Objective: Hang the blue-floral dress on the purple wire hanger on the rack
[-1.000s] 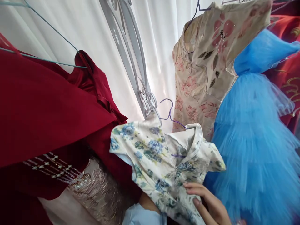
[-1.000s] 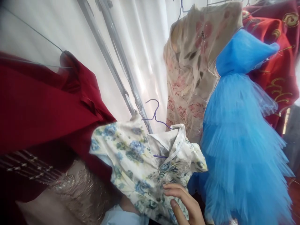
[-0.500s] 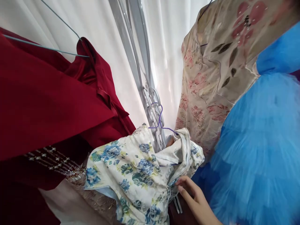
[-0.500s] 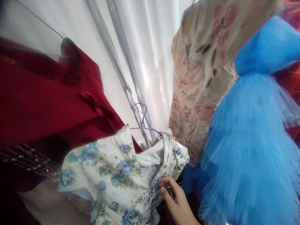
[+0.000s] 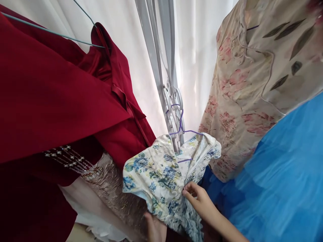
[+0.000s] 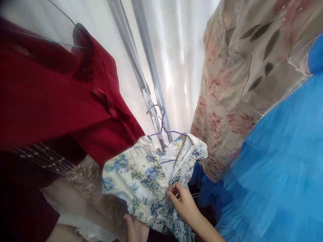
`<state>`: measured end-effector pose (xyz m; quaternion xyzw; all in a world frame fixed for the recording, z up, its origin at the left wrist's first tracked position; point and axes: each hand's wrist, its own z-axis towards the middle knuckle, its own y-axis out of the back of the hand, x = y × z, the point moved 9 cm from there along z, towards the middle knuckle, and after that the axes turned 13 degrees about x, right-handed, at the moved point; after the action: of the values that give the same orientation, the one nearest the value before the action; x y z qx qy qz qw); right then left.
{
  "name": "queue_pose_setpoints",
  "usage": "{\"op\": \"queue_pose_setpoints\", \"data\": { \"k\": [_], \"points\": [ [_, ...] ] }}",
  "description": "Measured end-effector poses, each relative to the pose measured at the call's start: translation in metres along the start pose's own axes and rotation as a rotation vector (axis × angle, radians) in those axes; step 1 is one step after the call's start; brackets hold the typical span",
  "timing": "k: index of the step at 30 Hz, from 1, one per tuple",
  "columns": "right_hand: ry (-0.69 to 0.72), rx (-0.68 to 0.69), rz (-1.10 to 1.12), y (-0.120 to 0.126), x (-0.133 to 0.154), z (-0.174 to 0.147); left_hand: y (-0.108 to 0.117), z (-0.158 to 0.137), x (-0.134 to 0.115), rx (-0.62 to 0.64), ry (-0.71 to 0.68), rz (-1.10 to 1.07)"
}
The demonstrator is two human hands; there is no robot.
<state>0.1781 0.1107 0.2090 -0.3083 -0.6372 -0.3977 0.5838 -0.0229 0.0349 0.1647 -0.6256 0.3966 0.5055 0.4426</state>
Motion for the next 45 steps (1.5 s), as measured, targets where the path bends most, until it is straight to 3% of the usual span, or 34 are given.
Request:
{"op": "queue_pose_setpoints", "data": {
  "k": [5, 11, 17, 25, 28, 31, 32, 33, 37, 40, 45],
  "points": [
    [-0.024, -0.039, -0.004, 0.002, -0.003, 0.002, 0.003, -0.006, 0.009, 0.064, 0.019, 0.173],
    [-0.03, -0.128, 0.071, 0.006, -0.017, -0.005, 0.004, -0.002, 0.008, 0.164, 0.032, 0.18],
    [-0.013, -0.224, 0.022, 0.002, -0.001, -0.017, 0.005, -0.002, 0.011, 0.236, 0.138, 0.088],
    [0.021, -0.196, 0.147, -0.01, -0.003, -0.024, 0.014, 0.0, 0.015, 0.136, 0.134, 0.051],
    [-0.002, -0.159, 0.191, -0.017, -0.008, -0.028, 0.019, -0.001, -0.01, 0.028, -0.057, 0.099],
    [-0.034, -0.13, 0.241, -0.019, -0.009, -0.034, 0.026, -0.022, -0.05, -0.253, -0.424, 0.333],
    [-0.041, -0.118, 0.257, -0.019, -0.008, -0.036, 0.019, -0.028, -0.057, -0.284, -0.506, 0.436],
    [-0.046, -0.105, 0.269, -0.018, -0.006, -0.038, 0.005, -0.03, -0.058, -0.228, -0.537, 0.531],
    [-0.08, -0.062, 0.27, -0.014, -0.003, -0.046, -0.076, -0.02, -0.026, 0.296, -0.368, 0.64],
    [-0.099, -0.061, 0.239, -0.009, -0.005, -0.052, -0.107, -0.02, -0.016, 0.356, -0.293, 0.565],
    [-0.084, -0.1, 0.378, 0.018, 0.007, -0.045, -0.141, -0.028, -0.017, 0.479, -0.321, 0.618]
  ]
}}
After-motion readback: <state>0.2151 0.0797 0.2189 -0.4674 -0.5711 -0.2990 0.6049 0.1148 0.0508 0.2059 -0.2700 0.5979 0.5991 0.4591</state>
